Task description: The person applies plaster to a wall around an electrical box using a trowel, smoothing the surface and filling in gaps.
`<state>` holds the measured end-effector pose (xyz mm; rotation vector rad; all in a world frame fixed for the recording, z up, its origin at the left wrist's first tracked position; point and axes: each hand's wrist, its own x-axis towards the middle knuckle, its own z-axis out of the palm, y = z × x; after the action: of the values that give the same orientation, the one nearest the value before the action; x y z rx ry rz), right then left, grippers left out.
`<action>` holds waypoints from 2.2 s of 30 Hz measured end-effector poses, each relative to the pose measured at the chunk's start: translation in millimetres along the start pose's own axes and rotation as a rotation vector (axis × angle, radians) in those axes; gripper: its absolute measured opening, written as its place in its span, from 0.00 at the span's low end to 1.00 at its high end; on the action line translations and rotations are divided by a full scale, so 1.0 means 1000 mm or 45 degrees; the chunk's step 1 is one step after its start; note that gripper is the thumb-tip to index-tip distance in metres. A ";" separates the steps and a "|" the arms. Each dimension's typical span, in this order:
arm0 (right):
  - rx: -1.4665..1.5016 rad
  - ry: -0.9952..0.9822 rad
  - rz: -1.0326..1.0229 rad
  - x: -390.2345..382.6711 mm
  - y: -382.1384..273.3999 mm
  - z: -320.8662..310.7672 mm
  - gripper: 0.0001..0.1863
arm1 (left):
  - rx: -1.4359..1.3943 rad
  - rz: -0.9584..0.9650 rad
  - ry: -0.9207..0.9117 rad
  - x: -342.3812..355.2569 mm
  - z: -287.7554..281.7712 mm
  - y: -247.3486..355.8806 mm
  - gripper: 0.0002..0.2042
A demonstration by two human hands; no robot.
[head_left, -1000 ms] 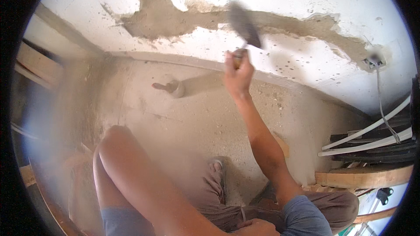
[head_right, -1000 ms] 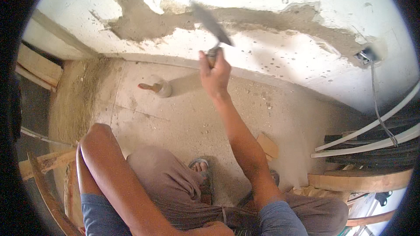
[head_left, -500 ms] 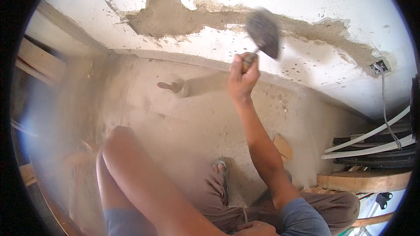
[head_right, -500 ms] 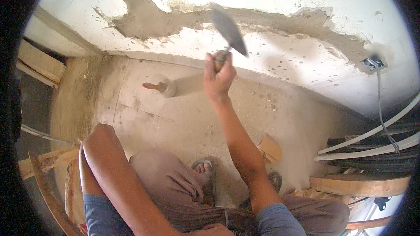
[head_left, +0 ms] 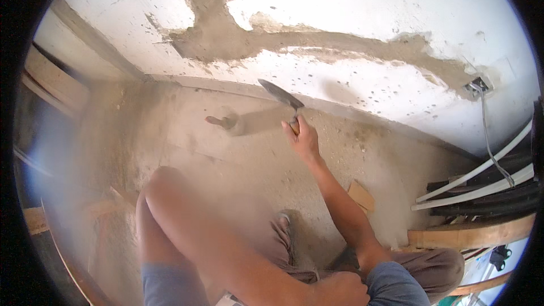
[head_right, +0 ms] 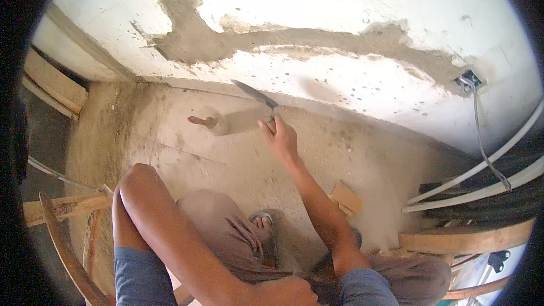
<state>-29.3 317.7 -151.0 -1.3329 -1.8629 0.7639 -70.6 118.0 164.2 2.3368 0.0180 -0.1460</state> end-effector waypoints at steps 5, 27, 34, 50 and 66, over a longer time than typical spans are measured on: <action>0.202 0.131 0.213 -0.100 0.040 -0.012 0.18 | 0.064 0.047 -0.014 0.015 0.003 0.002 0.12; 0.153 0.416 0.074 0.034 0.014 -0.056 0.14 | 0.189 -0.237 -0.116 0.033 -0.022 -0.017 0.15; 0.316 0.564 0.122 0.032 0.008 -0.047 0.17 | 0.105 -0.175 -0.055 0.036 -0.017 -0.016 0.16; 0.252 0.519 0.252 0.020 0.001 -0.035 0.17 | -0.011 -0.135 -0.062 0.025 -0.026 -0.022 0.22; 0.383 -0.062 0.407 -0.070 0.038 0.025 0.22 | 0.114 -0.196 -0.032 0.031 -0.027 -0.013 0.19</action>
<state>-14.2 260.3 -209.7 -1.4379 -1.5118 1.1992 -37.9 145.3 169.8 2.4222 0.1827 -0.2579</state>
